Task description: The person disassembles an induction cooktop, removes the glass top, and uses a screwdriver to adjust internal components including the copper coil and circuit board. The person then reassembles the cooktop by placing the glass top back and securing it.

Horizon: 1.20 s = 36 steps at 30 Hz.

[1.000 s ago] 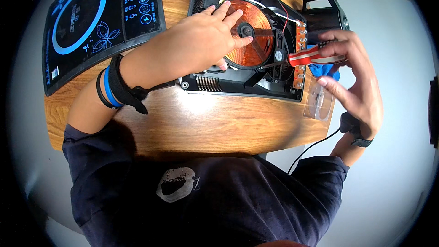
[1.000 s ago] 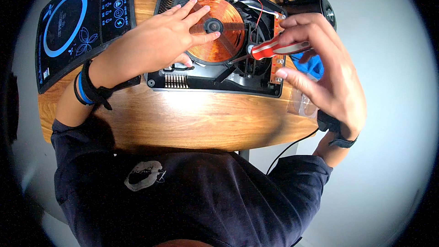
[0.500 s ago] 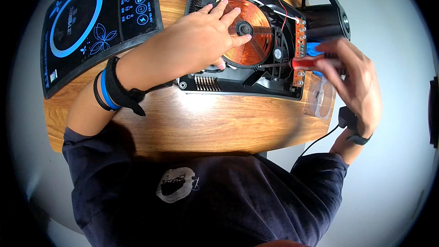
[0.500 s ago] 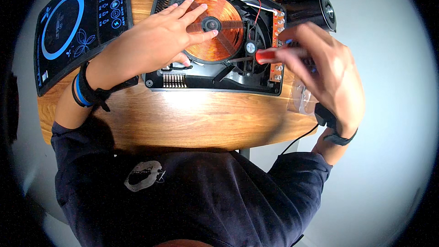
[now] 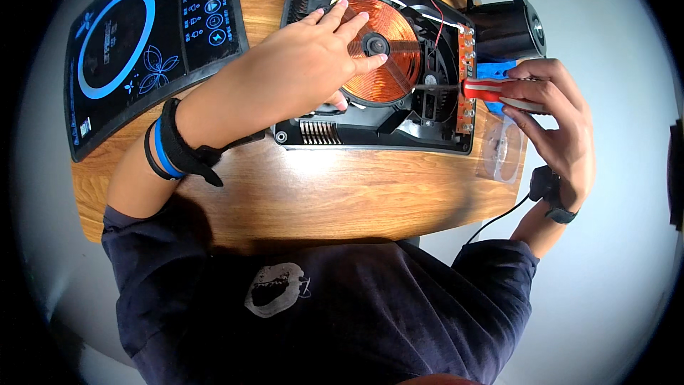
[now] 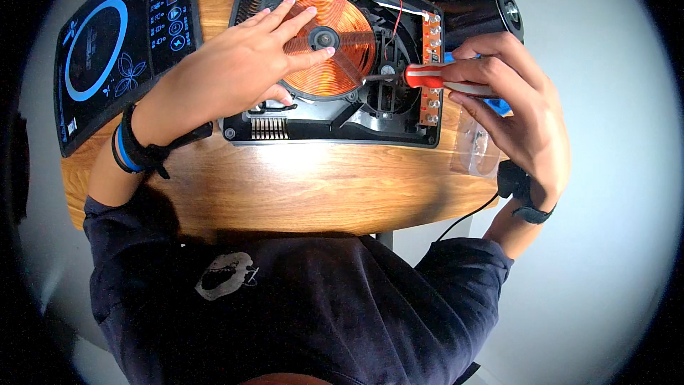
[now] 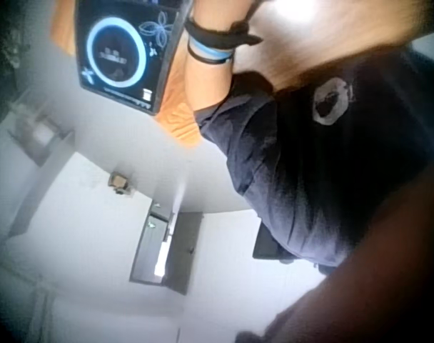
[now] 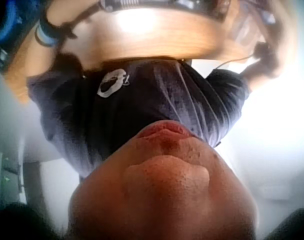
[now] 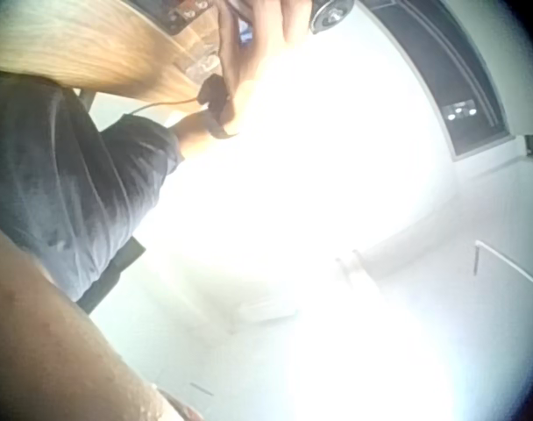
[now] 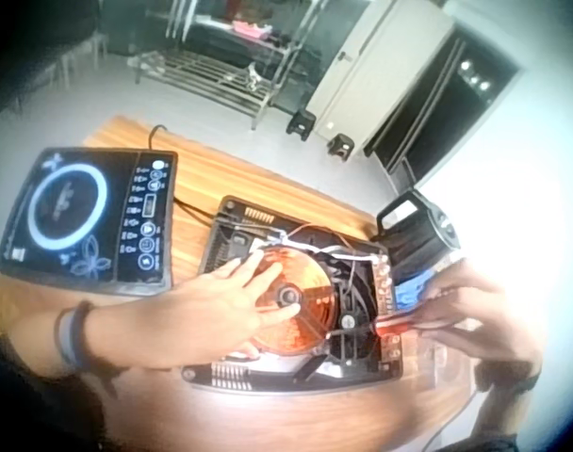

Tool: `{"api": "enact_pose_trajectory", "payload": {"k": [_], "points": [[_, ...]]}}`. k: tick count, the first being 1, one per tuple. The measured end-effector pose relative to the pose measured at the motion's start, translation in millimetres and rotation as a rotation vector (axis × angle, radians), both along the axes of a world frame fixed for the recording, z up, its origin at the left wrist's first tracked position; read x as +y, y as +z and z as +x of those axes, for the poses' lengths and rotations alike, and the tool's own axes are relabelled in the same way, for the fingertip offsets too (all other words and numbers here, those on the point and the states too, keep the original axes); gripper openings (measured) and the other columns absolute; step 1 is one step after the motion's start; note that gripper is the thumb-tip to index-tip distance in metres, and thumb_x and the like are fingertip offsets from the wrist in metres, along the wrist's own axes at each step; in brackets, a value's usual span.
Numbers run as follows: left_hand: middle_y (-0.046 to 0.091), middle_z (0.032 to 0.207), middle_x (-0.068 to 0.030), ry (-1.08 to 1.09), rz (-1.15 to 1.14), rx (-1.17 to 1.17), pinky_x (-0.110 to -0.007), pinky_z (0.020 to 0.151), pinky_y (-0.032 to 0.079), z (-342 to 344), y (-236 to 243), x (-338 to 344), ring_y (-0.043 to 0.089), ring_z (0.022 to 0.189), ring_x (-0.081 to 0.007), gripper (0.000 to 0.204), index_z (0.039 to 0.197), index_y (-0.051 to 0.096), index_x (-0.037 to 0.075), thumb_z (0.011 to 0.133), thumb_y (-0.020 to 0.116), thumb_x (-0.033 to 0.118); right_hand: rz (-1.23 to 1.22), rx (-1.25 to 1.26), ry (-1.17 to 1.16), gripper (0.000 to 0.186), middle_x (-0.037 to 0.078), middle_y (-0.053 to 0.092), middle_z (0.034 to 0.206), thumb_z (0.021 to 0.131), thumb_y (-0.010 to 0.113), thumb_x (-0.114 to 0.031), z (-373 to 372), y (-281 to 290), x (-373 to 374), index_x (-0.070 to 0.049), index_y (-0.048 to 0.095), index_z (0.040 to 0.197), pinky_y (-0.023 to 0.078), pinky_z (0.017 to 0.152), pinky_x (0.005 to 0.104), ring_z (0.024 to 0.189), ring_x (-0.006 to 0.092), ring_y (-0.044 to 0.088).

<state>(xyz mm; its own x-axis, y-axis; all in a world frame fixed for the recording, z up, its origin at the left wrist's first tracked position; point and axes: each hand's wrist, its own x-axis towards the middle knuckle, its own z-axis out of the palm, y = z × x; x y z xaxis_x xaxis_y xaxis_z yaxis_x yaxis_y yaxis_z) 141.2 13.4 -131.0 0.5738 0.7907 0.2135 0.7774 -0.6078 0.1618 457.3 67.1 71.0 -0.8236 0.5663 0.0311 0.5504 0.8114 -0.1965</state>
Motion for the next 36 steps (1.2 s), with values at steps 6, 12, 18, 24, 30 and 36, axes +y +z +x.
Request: {"api": "enact_pose_trajectory", "payload": {"k": [6,12,18,24,30,36], "points": [[0.039,0.181,-0.029,-0.007,-0.051,-0.019,-0.055,0.134,0.041,-2,12,-3,0.038,0.168,-0.0492,0.085,0.168,0.06,0.021,0.09,0.087,0.041,0.018,0.089,-0.087,0.029,0.012,0.073,0.121,0.083,0.092,0.004,26,-7,-10,0.0,0.08,0.109,0.068,0.084,0.0386,0.106,0.0253,0.077],[0.039,0.181,-0.026,-0.083,-0.154,-0.02,-0.055,0.133,0.041,-10,34,-1,0.034,0.169,-0.0506,0.084,0.17,0.057,0.019,0.094,0.086,0.04,0.047,0.269,-0.16,0.03,0.016,0.075,0.118,0.079,0.092,0.006,43,-26,-37,0.002,0.08,0.107,0.066,0.082,0.0378,0.104,0.0287,0.076],[0.072,0.149,-0.0248,-0.179,-0.362,-0.308,-0.051,0.107,0.06,-2,67,0,0.076,0.128,-0.0411,0.087,0.176,0.045,0.014,0.101,0.084,0.034,0.128,0.359,-0.031,0.03,0.017,0.077,0.111,0.077,0.095,-0.005,49,-39,-47,-0.003,0.082,0.105,0.064,0.084,0.0396,0.103,0.0305,0.078],[0.084,0.096,-0.0184,-0.105,-0.57,-0.458,-0.034,0.078,0.064,32,69,10,0.084,0.085,-0.0274,0.027,0.127,0.078,0.0,0.106,0.079,0.017,0.114,0.385,0.049,0.037,0.021,0.076,0.114,0.078,0.098,-0.005,51,-49,-42,-0.003,0.079,0.109,0.064,0.084,0.0428,0.103,0.0329,0.077],[0.084,0.091,-0.0159,-0.035,-0.608,-0.393,-0.031,0.075,0.064,22,72,19,0.084,0.081,-0.0191,0.016,0.115,0.082,-0.005,0.107,0.077,0.009,0.191,0.428,-0.133,0.033,0.02,0.075,0.112,0.081,0.094,0.001,76,-62,-37,0.001,0.077,0.11,0.063,0.085,0.0403,0.1,0.0314,0.076],[0.076,0.078,-0.0096,0.126,-0.648,-0.268,-0.031,0.068,0.059,-10,87,30,0.073,0.07,-0.0141,0.019,0.11,0.082,-0.004,0.108,0.08,0.015,0.412,0.396,-0.684,0.022,0.014,0.07,0.1,0.095,0.087,0.002,133,-99,-37,0.006,0.069,0.107,0.06,0.086,0.0364,0.091,0.0269,0.072]]}}
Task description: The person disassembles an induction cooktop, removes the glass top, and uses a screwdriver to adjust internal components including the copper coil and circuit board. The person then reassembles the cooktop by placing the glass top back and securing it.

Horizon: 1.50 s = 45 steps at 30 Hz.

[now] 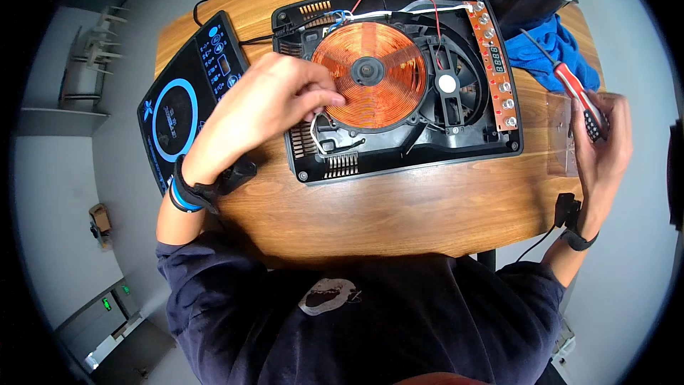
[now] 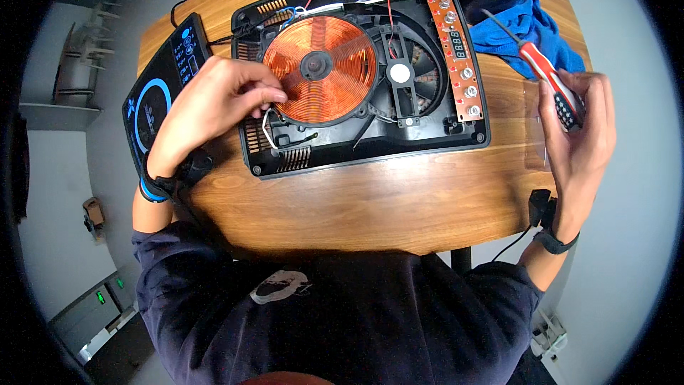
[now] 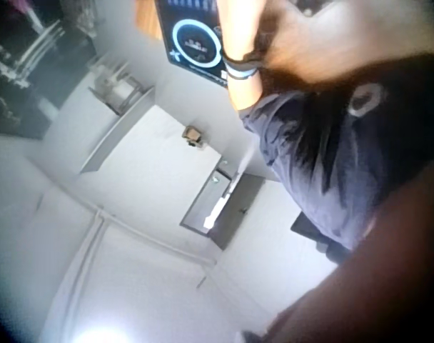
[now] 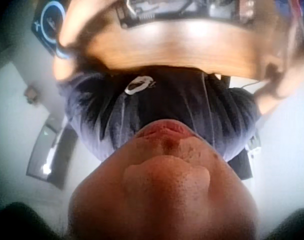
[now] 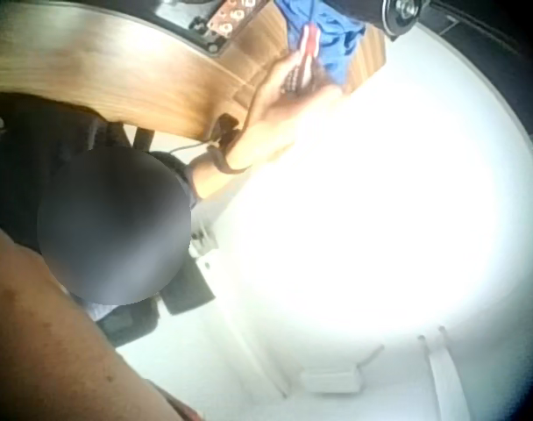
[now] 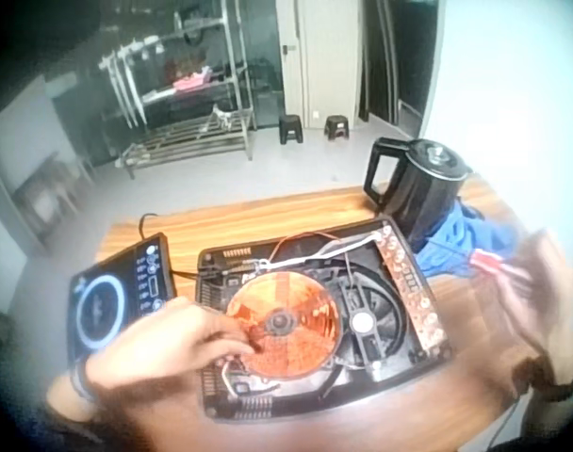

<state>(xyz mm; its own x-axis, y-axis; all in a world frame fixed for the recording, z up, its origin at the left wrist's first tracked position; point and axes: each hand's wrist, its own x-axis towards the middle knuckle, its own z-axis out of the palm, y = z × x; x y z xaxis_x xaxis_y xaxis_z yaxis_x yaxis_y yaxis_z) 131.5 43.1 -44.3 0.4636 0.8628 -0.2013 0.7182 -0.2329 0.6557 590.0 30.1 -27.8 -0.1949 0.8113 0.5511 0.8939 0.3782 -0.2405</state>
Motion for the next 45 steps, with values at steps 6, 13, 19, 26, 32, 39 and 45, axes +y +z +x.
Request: {"api": "enact_pose_trajectory", "payload": {"k": [6,13,19,26,32,39,45], "points": [[0.069,0.078,-0.0113,0.069,0.139,0.143,-0.041,0.073,0.054,-16,-2,13,0.069,0.076,-0.0262,0.029,0.098,0.072,0.0,0.107,0.08,0.026,-0.31,0.026,-0.099,0.027,0.017,0.063,0.102,0.096,0.084,0.0,23,-37,-15,0.002,0.06,0.109,0.058,0.081,0.0408,0.088,0.0319,0.067],[0.067,0.107,-0.011,-0.034,0.339,0.014,-0.038,0.079,0.052,-27,-27,19,0.061,0.091,-0.0226,0.031,0.097,0.063,-0.001,0.109,0.078,0.023,-0.627,-0.056,0.061,0.034,0.025,0.066,0.112,0.097,0.078,0.002,13,-55,-17,0.001,0.055,0.121,0.055,0.09,0.0524,0.105,0.0495,0.068],[0.059,0.083,-0.0105,-0.079,0.155,-0.006,-0.04,0.074,0.05,-32,-33,25,0.06,0.079,-0.0236,0.04,0.089,0.06,0.002,0.108,0.081,0.031,-0.466,-0.105,0.108,0.021,0.022,0.07,0.116,0.105,0.076,-0.01,-28,-25,-5,0.0,0.064,0.118,0.058,0.091,0.0517,0.109,0.0467,0.071],[0.065,0.092,0.0009,0.113,0.013,-0.114,-0.028,0.072,0.052,-39,-40,25,0.06,0.082,-0.006,0.03,0.093,0.061,0.002,0.111,0.079,0.018,-0.504,-0.123,0.668,0.052,0.022,0.067,0.14,0.098,0.084,-0.014,-98,-26,31,-0.003,0.062,0.144,0.054,0.115,0.0492,0.135,0.0423,0.064],[0.067,0.101,0.0025,0.192,-0.111,-0.289,-0.022,0.076,0.059,-38,-26,21,0.067,0.084,-0.0032,0.029,0.096,0.064,0.001,0.114,0.076,0.02,-0.582,-0.167,0.732,0.076,0.02,0.059,0.158,0.094,0.09,-0.016,-134,-39,57,-0.005,0.055,0.161,0.05,0.123,0.0489,0.148,0.0432,0.057],[0.064,0.086,0.0082,0.072,-0.218,-0.436,-0.02,0.071,0.051,-41,-25,13,0.062,0.083,0.0008,0.025,0.096,0.065,0.004,0.115,0.075,0.018,-0.874,0.223,0.669,0.056,0.012,0.068,0.151,0.105,0.082,-0.008,-154,-41,73,-0.004,0.06,0.157,0.049,0.125,0.04,0.143,0.0246,0.064],[0.063,0.09,0.0071,0.081,0.002,-0.496,-0.02,0.068,0.044,-24,-13,-19,0.053,0.082,0.0018,0.022,0.096,0.064,0.003,0.111,0.078,0.01,-0.884,0.41,0.576,0.06,0.0,0.064,0.114,0.102,0.089,-0.011,-157,-35,76,-0.009,0.061,0.155,0.059,0.096,0.0284,0.106,0.0091,0.063]]}}
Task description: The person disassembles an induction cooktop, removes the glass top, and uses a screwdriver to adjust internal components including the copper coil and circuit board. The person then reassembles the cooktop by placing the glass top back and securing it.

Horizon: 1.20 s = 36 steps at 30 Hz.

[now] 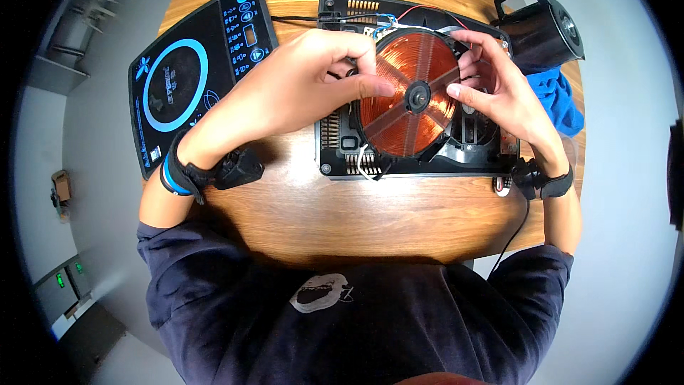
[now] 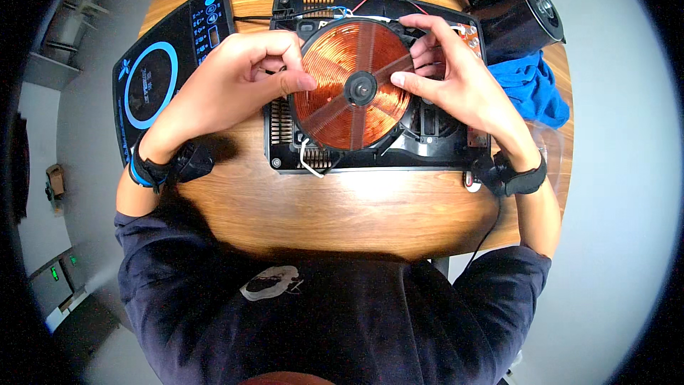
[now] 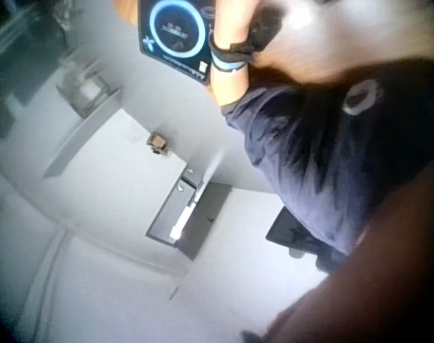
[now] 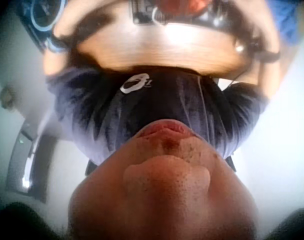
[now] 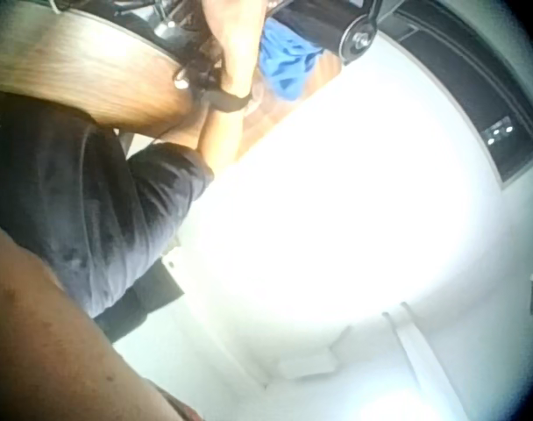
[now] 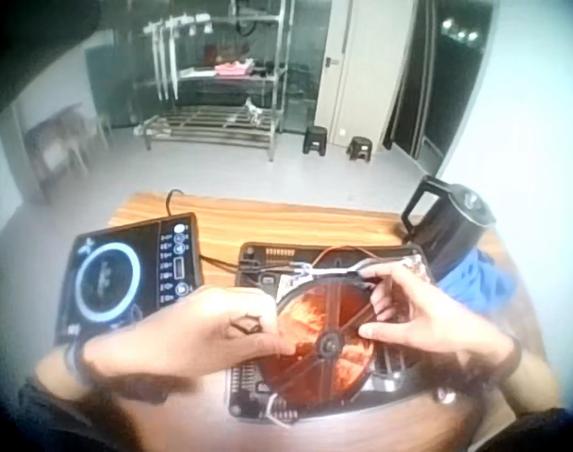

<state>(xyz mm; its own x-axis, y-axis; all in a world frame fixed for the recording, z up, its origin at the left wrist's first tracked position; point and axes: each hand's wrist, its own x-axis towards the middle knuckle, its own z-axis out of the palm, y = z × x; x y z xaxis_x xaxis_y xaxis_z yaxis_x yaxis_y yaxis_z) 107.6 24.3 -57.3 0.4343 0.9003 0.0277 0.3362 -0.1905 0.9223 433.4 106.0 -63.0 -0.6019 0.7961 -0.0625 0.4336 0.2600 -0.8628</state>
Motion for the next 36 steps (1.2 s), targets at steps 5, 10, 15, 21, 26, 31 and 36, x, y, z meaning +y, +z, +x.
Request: {"api": "enact_pose_trajectory", "payload": {"k": [5,10,15,21,26,31,36], "points": [[0.068,0.095,0.0042,0.045,-0.021,0.043,-0.022,0.075,0.05,-3,1,11,0.058,0.085,-0.0003,0.023,0.097,0.066,0.003,0.112,0.078,0.015,0.047,-0.075,0.024,0.056,-0.003,0.062,0.108,0.105,0.088,-0.021,3,-17,20,-0.008,0.063,0.153,0.054,0.086,0.0252,0.096,0.0069,0.059],[0.078,0.134,-0.0052,0.047,-0.128,-0.193,-0.025,0.101,0.062,-16,-18,35,0.07,0.119,-0.0066,0.025,0.103,0.063,0.008,0.12,0.067,0.026,0.069,-0.04,0.008,0.038,-0.01,0.048,0.085,0.112,0.08,-0.03,6,-39,52,-0.003,0.068,0.136,0.04,0.066,0.0239,0.08,0.0025,0.044],[0.075,0.147,-0.0145,0.096,-0.088,-0.204,-0.031,0.111,0.063,-30,-28,52,0.073,0.131,-0.0153,0.033,0.124,0.071,0.003,0.122,0.061,0.035,-0.017,0.084,-0.015,0.03,-0.009,0.063,0.093,0.117,0.073,-0.028,4,-33,60,-0.002,0.069,0.131,0.049,0.075,0.0217,0.086,0.0014,0.056],[0.069,0.157,-0.0222,0.046,-0.122,-0.279,-0.038,0.114,0.064,-35,-26,57,0.074,0.135,-0.0239,0.034,0.115,0.067,0.002,0.122,0.061,0.035,-0.092,0.17,-0.04,0.023,-0.003,0.076,0.11,0.12,0.067,-0.022,25,-28,63,-0.002,0.07,0.13,0.055,0.089,0.0221,0.1,0.0017,0.065],[0.08,0.129,-0.0111,0.009,-0.077,-0.104,-0.027,0.093,0.064,-37,-16,46,0.077,0.11,-0.0122,0.031,0.108,0.068,0.006,0.121,0.064,0.033,-0.119,0.056,-0.181,0.031,0.0,0.076,0.118,0.122,0.064,-0.027,55,-18,61,-0.001,0.069,0.139,0.055,0.097,0.0238,0.108,0.0043,0.067],[0.069,0.091,0.0037,-0.025,-0.116,-0.012,-0.022,0.075,0.056,-43,-13,37,0.065,0.08,-0.003,0.021,0.108,0.073,0.004,0.116,0.072,0.023,-0.141,-0.115,-0.194,0.036,-0.002,0.073,0.11,0.12,0.067,-0.027,77,-14,45,-0.004,0.063,0.147,0.056,0.085,0.0231,0.101,0.0031,0.066],[0.072,0.093,0.0015,0.002,-0.061,0.0,-0.023,0.076,0.057,-32,-8,21,0.067,0.082,-0.0055,0.009,0.109,0.079,0.001,0.111,0.077,0.01,-0.066,-0.288,-0.169,0.04,0.004,0.071,0.101,0.118,0.07,-0.024,79,-13,31,-0.005,0.06,0.151,0.061,0.082,0.0305,0.092,0.008,0.068]]}}
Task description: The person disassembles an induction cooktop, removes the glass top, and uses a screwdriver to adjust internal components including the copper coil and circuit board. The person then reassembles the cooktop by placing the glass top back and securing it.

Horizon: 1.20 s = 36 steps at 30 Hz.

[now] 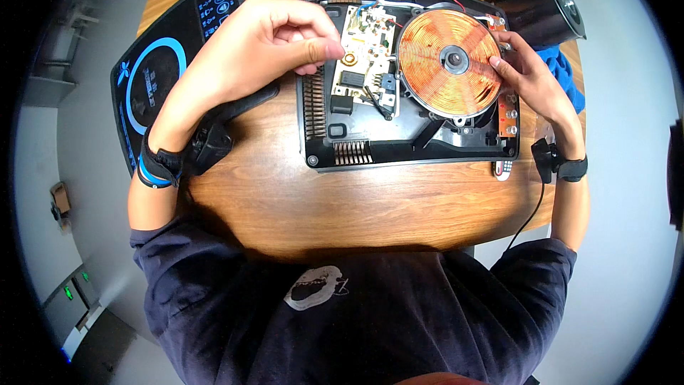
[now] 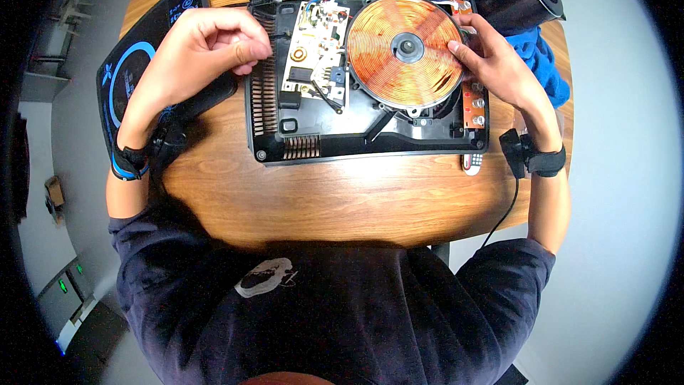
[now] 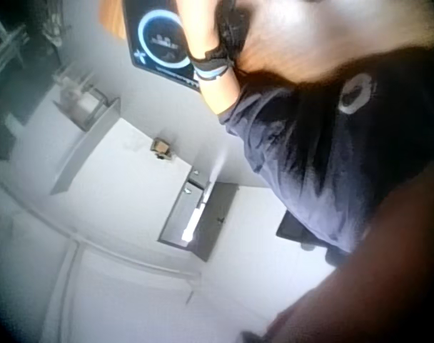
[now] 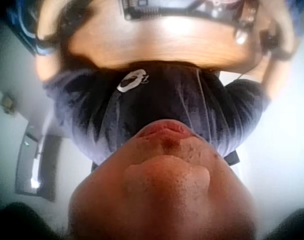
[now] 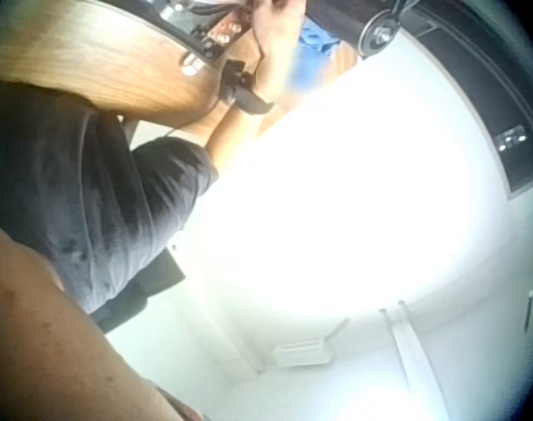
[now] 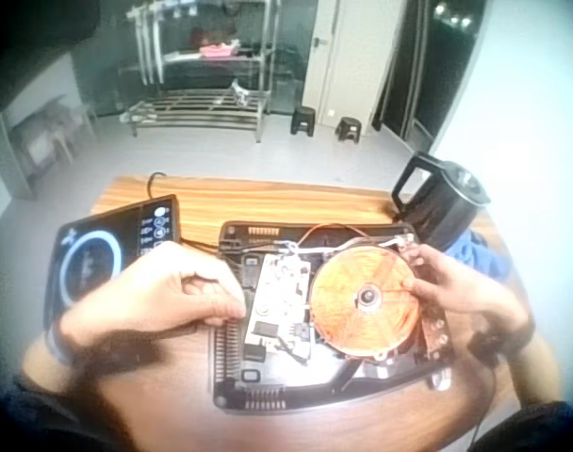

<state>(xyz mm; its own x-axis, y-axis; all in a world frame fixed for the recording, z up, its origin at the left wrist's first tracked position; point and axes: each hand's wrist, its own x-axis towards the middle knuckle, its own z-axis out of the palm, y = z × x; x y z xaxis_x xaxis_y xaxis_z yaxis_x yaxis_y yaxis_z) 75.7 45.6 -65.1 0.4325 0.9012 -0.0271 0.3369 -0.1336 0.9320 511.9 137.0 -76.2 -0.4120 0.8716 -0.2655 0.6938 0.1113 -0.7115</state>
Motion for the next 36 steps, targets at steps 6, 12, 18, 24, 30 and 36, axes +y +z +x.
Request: {"api": "enact_pose_trajectory", "payload": {"k": [6,12,18,24,30,36], "points": [[0.082,0.108,-0.0077,-0.023,0.027,0.014,-0.027,0.089,0.064,19,6,-7,0.078,0.097,-0.0128,0.019,0.121,0.086,-0.002,0.104,0.077,-0.005,0.769,-0.194,0.216,0.036,0.021,0.069,0.128,0.109,0.075,-0.014,-32,28,-29,-0.002,0.069,0.142,0.062,0.098,0.0439,0.116,0.0405,0.074],[0.084,0.106,-0.0148,-0.107,-0.249,-0.148,-0.029,0.087,0.065,68,21,-17,0.083,0.102,-0.0193,0.044,0.147,0.05,0.007,0.11,0.058,-0.015,0.593,0.213,0.568,0.041,0.016,0.069,0.122,0.106,0.074,-0.012,-93,47,-84,-0.005,0.065,0.145,0.063,0.089,0.0451,0.108,0.0371,0.075],[0.085,0.112,-0.0198,-0.111,-0.321,-0.062,-0.034,0.092,0.069,95,27,-9,0.086,0.107,-0.0231,0.04,0.141,0.052,0.006,0.108,0.065,-0.013,0.509,0.204,0.542,0.027,0.017,0.069,0.119,0.107,0.069,-0.016,-76,39,-90,-0.003,0.066,0.131,0.061,0.087,0.0518,0.11,0.0417,0.074],[0.084,0.118,-0.0196,-0.145,-0.256,-0.064,-0.031,0.093,0.067,111,21,-3,0.084,0.104,-0.0209,0.048,0.15,0.05,0.004,0.108,0.066,-0.012,0.556,0.195,0.394,0.019,0.02,0.07,0.11,0.106,0.072,-0.013,-57,26,-92,-0.002,0.066,0.121,0.06,0.085,0.0521,0.105,0.0448,0.072],[0.082,0.122,-0.0128,-0.097,0.195,0.271,-0.036,0.091,0.065,83,12,3,0.081,0.109,-0.0221,0.034,0.132,0.067,0.003,0.101,0.082,0.002,0.689,-0.056,0.094,0.015,0.022,0.07,0.097,0.105,0.076,-0.011,40,40,-69,0.0,0.067,0.107,0.057,0.08,0.0486,0.092,0.0445,0.071],[0.068,0.116,-0.0177,0.001,0.32,0.734,-0.048,0.099,0.058,48,4,9,0.071,0.111,-0.0387,0.038,0.127,0.063,0.002,0.099,0.086,0.014,0.552,-0.555,-0.212,0.016,0.023,0.075,0.087,0.107,0.073,-0.01,162,26,-84,0.005,0.07,0.108,0.056,0.07,0.046,0.074,0.0357,0.072]]}}
